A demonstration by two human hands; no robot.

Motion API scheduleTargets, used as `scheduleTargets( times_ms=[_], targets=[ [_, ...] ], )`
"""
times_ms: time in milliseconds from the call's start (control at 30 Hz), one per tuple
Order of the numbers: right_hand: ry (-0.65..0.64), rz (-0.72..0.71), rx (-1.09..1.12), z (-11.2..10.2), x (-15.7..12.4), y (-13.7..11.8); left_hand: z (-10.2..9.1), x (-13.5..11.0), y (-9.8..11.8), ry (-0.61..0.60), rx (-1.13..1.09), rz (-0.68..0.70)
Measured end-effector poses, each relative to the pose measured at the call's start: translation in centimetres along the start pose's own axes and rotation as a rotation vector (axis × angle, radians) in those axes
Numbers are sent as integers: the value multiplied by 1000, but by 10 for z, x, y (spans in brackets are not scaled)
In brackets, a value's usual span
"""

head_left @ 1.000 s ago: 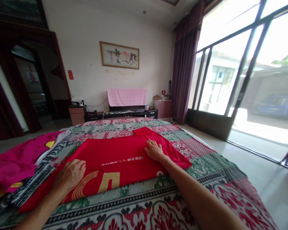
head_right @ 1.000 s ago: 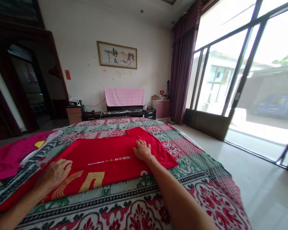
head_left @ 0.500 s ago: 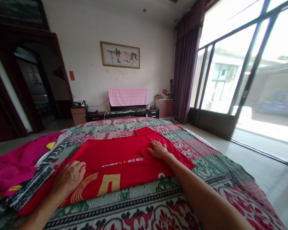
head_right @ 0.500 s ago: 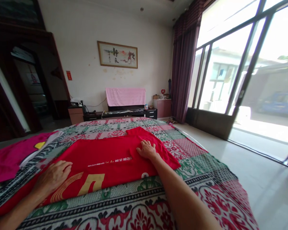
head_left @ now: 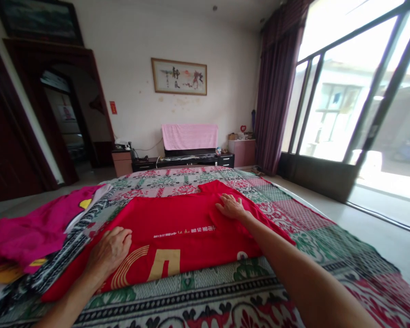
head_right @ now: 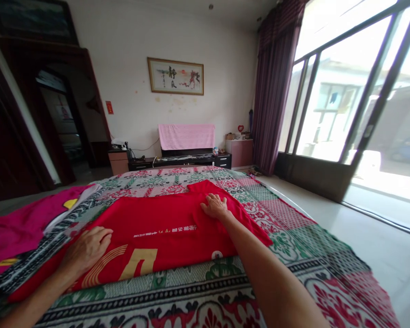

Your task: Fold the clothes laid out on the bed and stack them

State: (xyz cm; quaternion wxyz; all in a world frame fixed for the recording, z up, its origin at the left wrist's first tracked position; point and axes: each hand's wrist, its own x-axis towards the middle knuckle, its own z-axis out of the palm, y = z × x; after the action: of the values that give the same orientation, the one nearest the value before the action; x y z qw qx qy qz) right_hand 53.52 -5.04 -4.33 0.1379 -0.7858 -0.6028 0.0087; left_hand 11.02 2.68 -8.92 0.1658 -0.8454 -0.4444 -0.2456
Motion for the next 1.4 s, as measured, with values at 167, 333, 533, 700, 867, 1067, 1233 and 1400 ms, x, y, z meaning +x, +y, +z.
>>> scheduleTargets(
  times_ms=[167, 333, 533, 700, 867, 1067, 1233, 1400],
  targets=[
    [60, 64, 184, 4, 11, 5, 3, -1, -2, 23, -8, -4],
    [239, 116, 211, -18, 6, 27, 0, 0, 0, 35, -16, -9],
    [253, 49, 184, -21, -24, 23, -6, 1, 6, 8, 39, -4],
    [185, -122, 178, -7, -55, -16, -6, 2, 7, -2, 47, -30],
    [79, -301, 131, 4, -73, -38, -3, 3, 4, -23, 17, -23],
    [78, -302, 92, 10, -78, -39, 2, 3, -1, -39, 19, -22],
    [83, -285, 90, 7, -81, -43, 6, 4, -4, -38, -14, -12],
    [85, -280, 106, 7, -83, -43, 13, 7, -9, -61, -82, -83]
  ],
)
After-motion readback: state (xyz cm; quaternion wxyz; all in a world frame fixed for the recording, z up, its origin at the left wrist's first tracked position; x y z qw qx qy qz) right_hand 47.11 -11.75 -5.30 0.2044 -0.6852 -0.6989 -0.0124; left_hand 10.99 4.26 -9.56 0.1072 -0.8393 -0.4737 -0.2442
